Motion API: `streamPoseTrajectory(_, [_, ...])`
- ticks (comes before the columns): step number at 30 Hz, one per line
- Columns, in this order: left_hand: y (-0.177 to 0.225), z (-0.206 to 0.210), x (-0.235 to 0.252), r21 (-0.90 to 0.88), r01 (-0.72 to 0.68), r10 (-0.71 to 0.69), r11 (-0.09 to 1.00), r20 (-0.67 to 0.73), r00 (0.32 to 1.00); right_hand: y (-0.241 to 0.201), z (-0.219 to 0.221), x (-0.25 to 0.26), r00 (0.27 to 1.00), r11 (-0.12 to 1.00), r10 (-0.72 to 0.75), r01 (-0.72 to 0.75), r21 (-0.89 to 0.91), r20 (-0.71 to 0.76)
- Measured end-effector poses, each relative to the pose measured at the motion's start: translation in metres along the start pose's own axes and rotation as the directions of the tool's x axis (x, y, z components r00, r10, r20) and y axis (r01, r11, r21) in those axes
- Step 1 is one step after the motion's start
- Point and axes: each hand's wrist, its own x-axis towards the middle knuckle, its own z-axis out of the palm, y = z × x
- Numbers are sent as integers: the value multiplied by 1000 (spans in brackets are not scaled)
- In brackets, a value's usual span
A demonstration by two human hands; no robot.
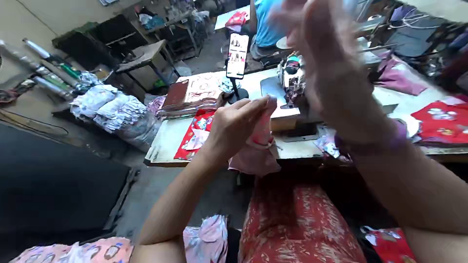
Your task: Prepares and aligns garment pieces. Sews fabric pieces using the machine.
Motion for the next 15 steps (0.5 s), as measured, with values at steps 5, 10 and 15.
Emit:
streamPoseTrajectory(5, [-6,-38,29,350,-77,71,934,32,997,36,9,-50,765,804,365,-546,234,531])
streamPoseTrajectory(10, [-29,-49,47,400,15,-18,916,4,1000,67,-3,-97,559,875,361,-481,-63,746])
streamPoseTrajectory(15, [-5,-26,52,107,-178,151,978,222,963,61,-34,-83,782,911,411,-373,-177,469])
